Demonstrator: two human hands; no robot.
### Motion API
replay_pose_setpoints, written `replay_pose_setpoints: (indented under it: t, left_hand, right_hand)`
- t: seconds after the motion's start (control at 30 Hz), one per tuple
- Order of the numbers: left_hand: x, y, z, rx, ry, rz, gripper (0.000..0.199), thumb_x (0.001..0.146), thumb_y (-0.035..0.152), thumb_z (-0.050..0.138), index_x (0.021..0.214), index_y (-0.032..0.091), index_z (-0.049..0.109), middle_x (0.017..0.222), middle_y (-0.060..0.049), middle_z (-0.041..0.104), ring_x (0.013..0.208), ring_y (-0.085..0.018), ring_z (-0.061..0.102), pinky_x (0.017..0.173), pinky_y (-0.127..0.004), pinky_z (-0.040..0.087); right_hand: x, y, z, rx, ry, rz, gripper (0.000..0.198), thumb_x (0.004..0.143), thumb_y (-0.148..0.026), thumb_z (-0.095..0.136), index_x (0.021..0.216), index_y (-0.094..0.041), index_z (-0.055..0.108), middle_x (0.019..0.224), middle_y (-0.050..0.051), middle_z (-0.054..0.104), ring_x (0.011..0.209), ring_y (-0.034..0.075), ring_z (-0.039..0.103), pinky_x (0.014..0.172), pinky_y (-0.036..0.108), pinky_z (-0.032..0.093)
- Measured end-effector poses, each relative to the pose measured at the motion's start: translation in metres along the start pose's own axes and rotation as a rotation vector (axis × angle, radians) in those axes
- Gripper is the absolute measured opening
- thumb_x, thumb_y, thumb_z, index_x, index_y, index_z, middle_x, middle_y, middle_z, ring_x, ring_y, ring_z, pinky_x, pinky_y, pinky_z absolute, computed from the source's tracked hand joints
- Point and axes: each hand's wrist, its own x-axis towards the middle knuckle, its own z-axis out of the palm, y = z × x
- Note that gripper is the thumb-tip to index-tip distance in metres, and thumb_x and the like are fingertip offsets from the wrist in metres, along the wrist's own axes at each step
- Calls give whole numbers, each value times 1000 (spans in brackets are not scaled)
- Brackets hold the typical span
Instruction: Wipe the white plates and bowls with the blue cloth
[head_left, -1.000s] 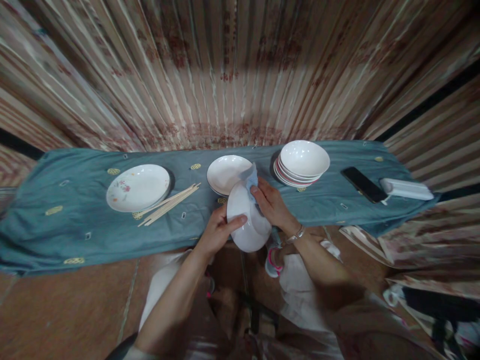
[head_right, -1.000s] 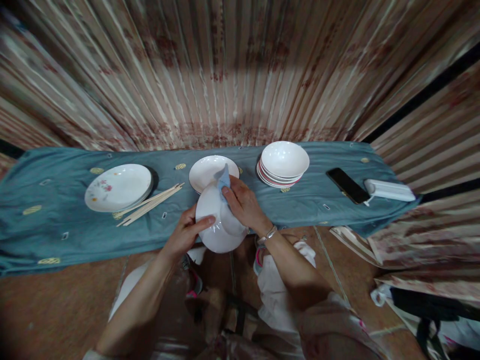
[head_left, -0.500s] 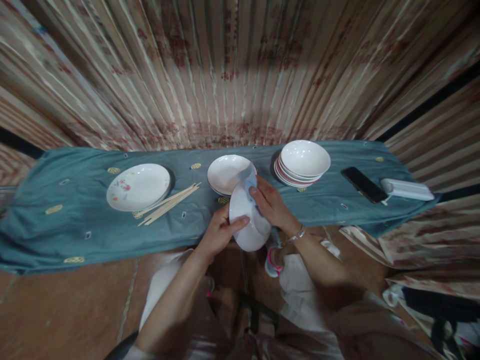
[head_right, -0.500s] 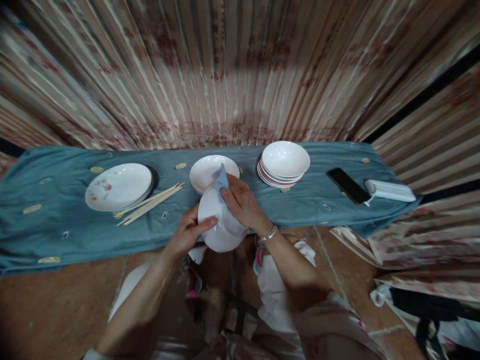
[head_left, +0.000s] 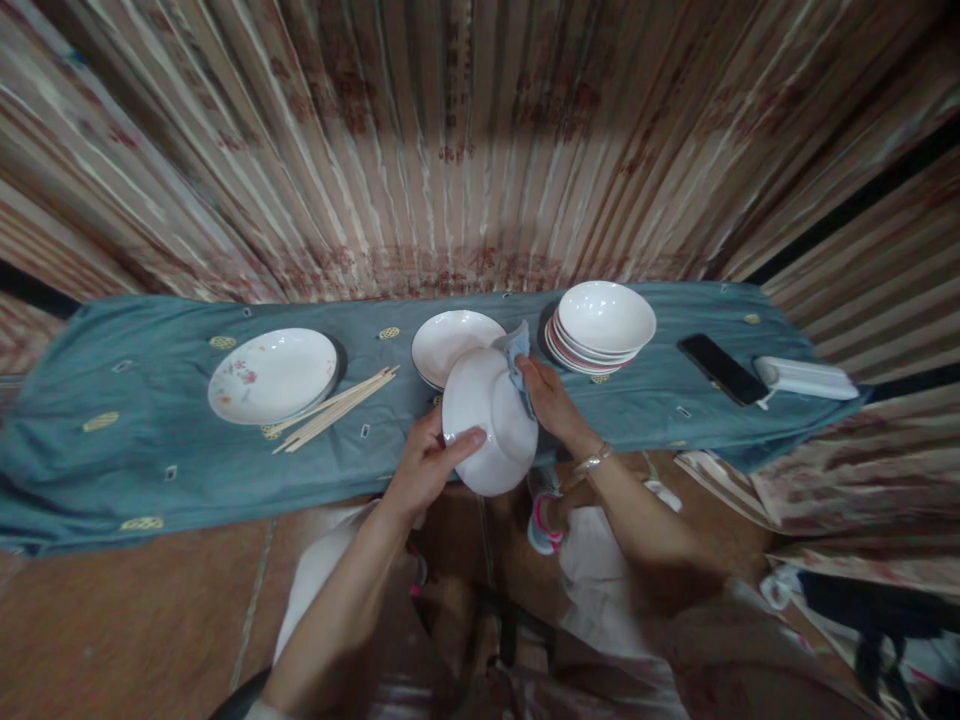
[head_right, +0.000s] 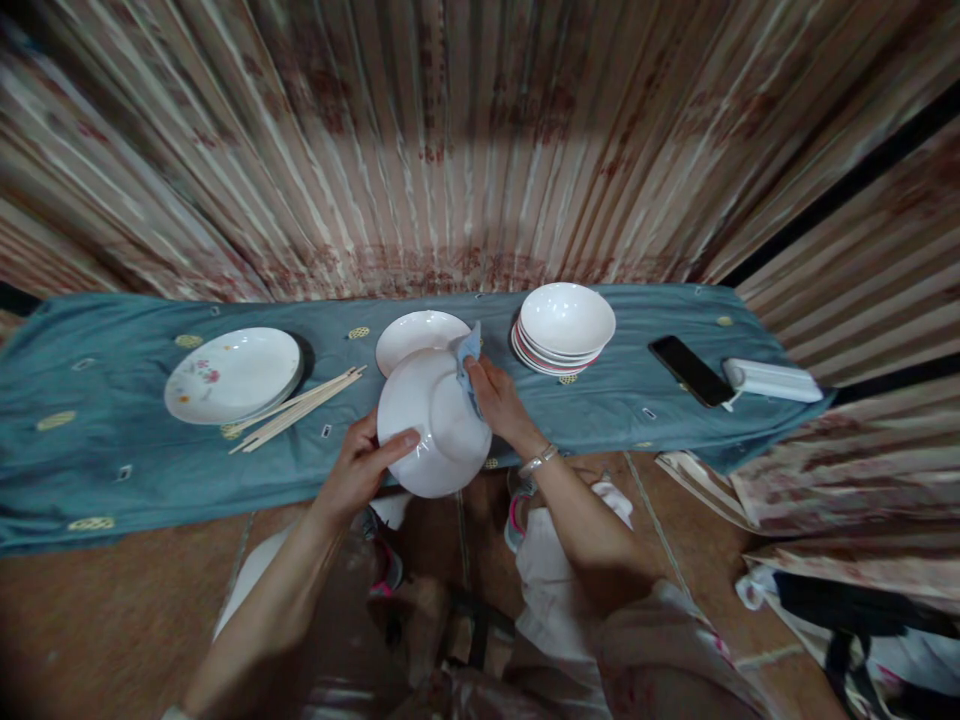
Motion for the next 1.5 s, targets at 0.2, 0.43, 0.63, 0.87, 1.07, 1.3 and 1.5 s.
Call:
replay_pose_setpoints:
  t: [0.2, 0.43, 0.63, 0.87, 1.07, 1.3, 1.5]
  left_hand:
    - [1, -3, -1, -35, 28, 21, 33, 64, 37, 74, 88, 15, 67, 78, -2, 65, 68, -14, 53, 64, -24, 42]
    - [1, -8, -3, -68, 61, 37, 35, 66, 36, 74, 93, 15, 68, 83, -3, 67, 71, -15, 56, 67, -24, 44]
    - [1, -5, -2, -103, 97, 41, 39, 66, 35, 74, 99, 16, 67, 89, -4, 68, 76, -16, 58, 71, -25, 45]
    - [0, -3, -2, -87, 88, 52, 39, 64, 34, 76, 97, 16, 67, 89, -3, 68, 78, -15, 58, 72, -24, 45]
    - [0, -3, -7, -209, -31, -4, 52, 57, 51, 76, 92, 13, 67, 79, -6, 68, 73, -19, 60, 60, -25, 44]
    - [-2, -10, -7, -306, 24, -144, 56, 54, 65, 69, 76, 13, 67, 59, -3, 62, 56, -16, 57, 48, -24, 40]
    - [1, -12, -8, -289, 44, -188, 54, 52, 65, 70, 64, 13, 65, 48, 0, 54, 42, -10, 45, 40, -22, 31]
  right_hand:
    - [3, 1, 0, 33, 29, 0, 35, 90, -47, 35, 77, -21, 53, 75, 2, 57, 77, 17, 53, 78, 32, 43]
    - [4, 4, 1, 39, 38, -3, 40, 90, -49, 36, 93, -19, 63, 96, 7, 66, 98, 21, 57, 94, 36, 40]
    - [4, 7, 2, 50, 45, 12, 45, 90, -50, 35, 103, -17, 63, 103, 9, 66, 104, 22, 56, 97, 36, 40]
    - [4, 9, 6, 75, 133, 91, 40, 87, -54, 38, 82, -20, 59, 79, 3, 61, 79, 18, 53, 79, 33, 44]
    - [2, 4, 5, 127, 109, 101, 38, 84, -54, 44, 62, -22, 43, 59, -3, 41, 57, 13, 37, 55, 27, 33]
    - [0, -3, -6, 46, -77, -6, 35, 84, -51, 47, 72, -20, 55, 62, -4, 46, 58, 12, 39, 54, 26, 30]
    - [-4, -7, -9, -16, -123, -57, 34, 85, -50, 47, 81, -18, 59, 63, -3, 50, 58, 11, 40, 53, 25, 31]
